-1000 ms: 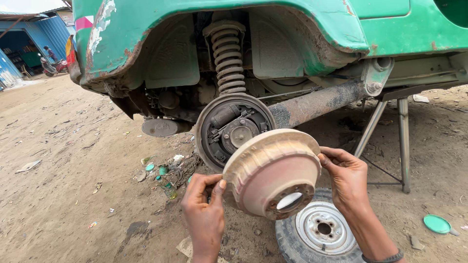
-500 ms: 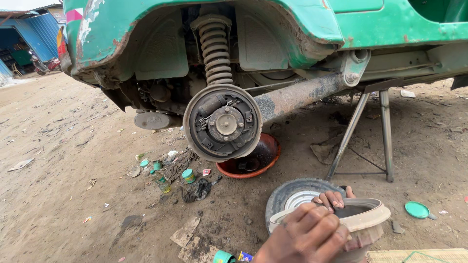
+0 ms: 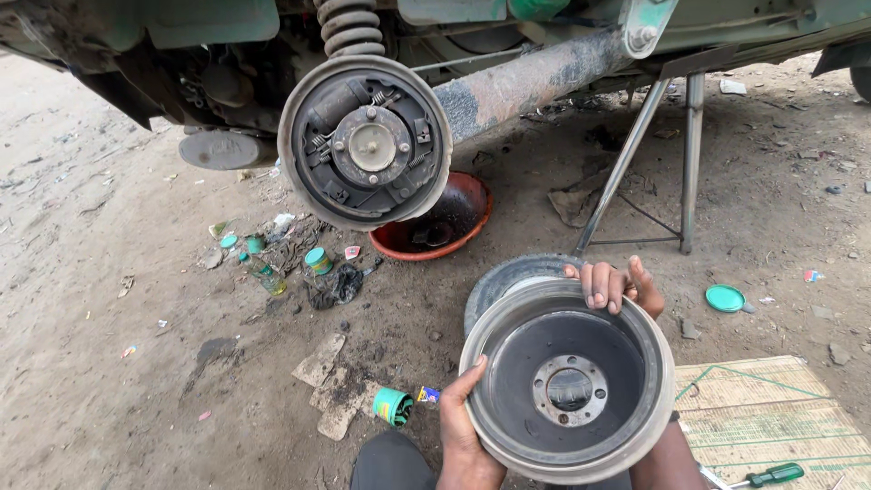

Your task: The person removes a wheel from a vehicle, takes off the brake drum, and then cleans the internal brake shoe components by hand using a liquid from a bowl.

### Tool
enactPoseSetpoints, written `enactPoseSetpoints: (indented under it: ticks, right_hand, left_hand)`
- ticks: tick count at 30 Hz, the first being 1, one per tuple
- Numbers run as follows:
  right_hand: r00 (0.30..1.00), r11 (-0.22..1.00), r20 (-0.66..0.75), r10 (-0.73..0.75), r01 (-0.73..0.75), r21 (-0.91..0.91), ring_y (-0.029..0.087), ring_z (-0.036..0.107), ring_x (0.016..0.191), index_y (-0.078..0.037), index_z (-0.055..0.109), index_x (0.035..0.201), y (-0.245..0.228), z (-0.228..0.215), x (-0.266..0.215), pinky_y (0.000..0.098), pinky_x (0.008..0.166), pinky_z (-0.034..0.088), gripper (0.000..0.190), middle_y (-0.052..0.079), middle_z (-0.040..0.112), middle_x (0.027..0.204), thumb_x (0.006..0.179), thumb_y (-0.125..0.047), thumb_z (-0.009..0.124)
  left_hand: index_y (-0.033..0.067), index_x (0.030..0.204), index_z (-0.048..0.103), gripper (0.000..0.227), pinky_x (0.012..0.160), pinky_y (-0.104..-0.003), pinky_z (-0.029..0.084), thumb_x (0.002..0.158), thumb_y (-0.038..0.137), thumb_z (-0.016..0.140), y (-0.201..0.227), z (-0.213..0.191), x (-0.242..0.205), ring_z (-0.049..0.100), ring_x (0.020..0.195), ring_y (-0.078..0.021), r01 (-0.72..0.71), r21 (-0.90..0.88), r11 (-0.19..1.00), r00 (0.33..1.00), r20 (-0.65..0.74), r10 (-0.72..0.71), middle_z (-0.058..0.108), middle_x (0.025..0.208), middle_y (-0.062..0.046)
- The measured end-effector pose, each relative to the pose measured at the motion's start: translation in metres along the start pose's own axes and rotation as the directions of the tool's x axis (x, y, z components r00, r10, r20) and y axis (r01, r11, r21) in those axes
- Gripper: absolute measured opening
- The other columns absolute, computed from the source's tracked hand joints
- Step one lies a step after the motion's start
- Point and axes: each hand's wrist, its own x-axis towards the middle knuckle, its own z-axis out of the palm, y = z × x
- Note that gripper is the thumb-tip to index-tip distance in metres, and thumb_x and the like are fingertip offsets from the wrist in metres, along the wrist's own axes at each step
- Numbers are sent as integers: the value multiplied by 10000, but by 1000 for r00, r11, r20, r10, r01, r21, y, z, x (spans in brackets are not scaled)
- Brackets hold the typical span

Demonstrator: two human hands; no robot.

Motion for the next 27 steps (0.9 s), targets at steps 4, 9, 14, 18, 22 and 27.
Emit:
enactPoseSetpoints:
  ticks: [4, 9, 14, 18, 22, 27]
  right_hand:
    - [964, 999, -264, 29, -22, 29, 191, 605, 857, -92, 600, 637, -2, 15, 3, 462, 1091, 490, 567, 37, 574, 674, 1083, -338, 351]
    - [802, 827, -591, 87, -389, -406, 258, 676, 891, -32, 713, 868, -7, -38, -3, 411, 860, 539, 488, 107, 728, 830, 1043, -402, 448]
    - [651, -39, -742, 161, -747, -663, 407, 698, 826, -33, 776, 1057, 21, -189, -33, 497, 724, 552, 548, 208, 757, 874, 1027, -515, 518]
    - [668, -483, -650, 364, -461, -744, 321, 713, 1038, -78, 772, 1086, 52, -287, -63, 446, 921, 545, 525, 170, 730, 1103, 923, -554, 623]
    - [709, -641, -450, 543, 3, -768, 277, 536, 1310, -138, 603, 1330, 119, -324, -52, 576, 1087, 354, 566, 107, 614, 1311, 921, -527, 568]
    - [694, -523, -322, 644, 91, -848, 280, 535, 1317, -109, 580, 1337, 185, -333, -48, 547, 1116, 322, 543, 120, 607, 1355, 990, -520, 502]
  left_hand:
    - [-15, 1291, 651, 504, 842, -440, 619, 811, 122, 586, -5, 8, 15, 746, 948, -318, -133, 38, 990, 991, -17, 133, 726, 1135, -243]
    - [-82, 1326, 596, 605, 810, -413, 647, 732, 24, 554, -11, 18, 33, 738, 920, -324, -256, 124, 959, 966, 77, 248, 685, 1121, -266]
    - [-30, 1360, 576, 696, 818, -423, 613, 669, -25, 486, -7, 2, 43, 757, 937, -348, -308, 204, 929, 920, -184, 346, 707, 1124, -278]
    - [-57, 1361, 593, 731, 806, -443, 606, 645, -75, 449, 9, -36, 38, 745, 900, -367, -346, 383, 856, 762, -418, 495, 677, 1151, -301]
    - [-51, 1354, 591, 721, 798, -439, 609, 647, -82, 452, 30, -53, 33, 744, 894, -364, -383, 459, 801, 645, -488, 588, 680, 1139, -295]
    - [-44, 1344, 589, 710, 788, -435, 612, 649, -91, 456, 34, -52, 55, 743, 886, -360, -369, 509, 777, 599, -509, 618, 684, 1125, -287]
